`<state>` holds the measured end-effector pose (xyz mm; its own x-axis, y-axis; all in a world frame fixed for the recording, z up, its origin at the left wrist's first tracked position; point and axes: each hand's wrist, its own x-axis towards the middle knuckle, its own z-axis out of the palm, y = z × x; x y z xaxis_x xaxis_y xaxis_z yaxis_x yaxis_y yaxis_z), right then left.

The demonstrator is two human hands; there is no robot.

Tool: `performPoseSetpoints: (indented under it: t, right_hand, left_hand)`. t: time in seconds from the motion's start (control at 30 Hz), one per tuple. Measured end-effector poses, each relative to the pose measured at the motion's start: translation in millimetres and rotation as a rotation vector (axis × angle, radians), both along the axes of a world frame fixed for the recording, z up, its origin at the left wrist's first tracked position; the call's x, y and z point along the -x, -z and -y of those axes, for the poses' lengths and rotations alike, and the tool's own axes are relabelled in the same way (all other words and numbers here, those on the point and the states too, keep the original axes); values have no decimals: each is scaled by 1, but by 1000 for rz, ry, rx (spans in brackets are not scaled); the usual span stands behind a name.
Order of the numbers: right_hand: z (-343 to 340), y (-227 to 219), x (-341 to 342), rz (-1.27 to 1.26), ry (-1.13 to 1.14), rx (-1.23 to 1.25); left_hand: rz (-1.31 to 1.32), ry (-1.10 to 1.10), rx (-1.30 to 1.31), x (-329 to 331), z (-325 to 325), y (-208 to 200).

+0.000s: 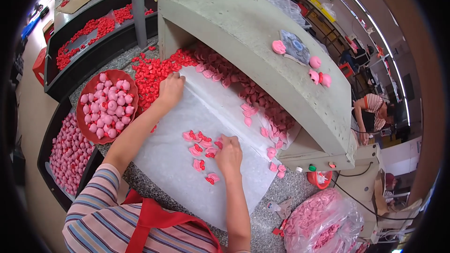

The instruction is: Assembling small pink plastic toy components by applying glue and joining them together.

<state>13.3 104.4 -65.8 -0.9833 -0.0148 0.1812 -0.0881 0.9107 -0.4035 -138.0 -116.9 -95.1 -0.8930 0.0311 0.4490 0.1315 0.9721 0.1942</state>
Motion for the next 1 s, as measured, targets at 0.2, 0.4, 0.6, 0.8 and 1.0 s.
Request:
performPoseSetpoints:
  t: [0.2,0.4,0.6,0.8,1.0]
  right_hand:
    - [-1,-26,-2,-12,99,579]
    - [-43,6,-18,-76,217,500]
    - [-14,-9,6,-17,77,530]
    - [76,-10,72,158,-131,219]
    - [87,-6,78,460,-130,-18]
  left_hand:
    - [261,517,-741,-63,-83,-26]
    - [22,243,-563,-24,-74,-22]
    - [-113,-88,-554,-11,18,-12]
    - [-145,-162,-548,-45,40,-19]
    - [-119,-165,-214,-75,5,5]
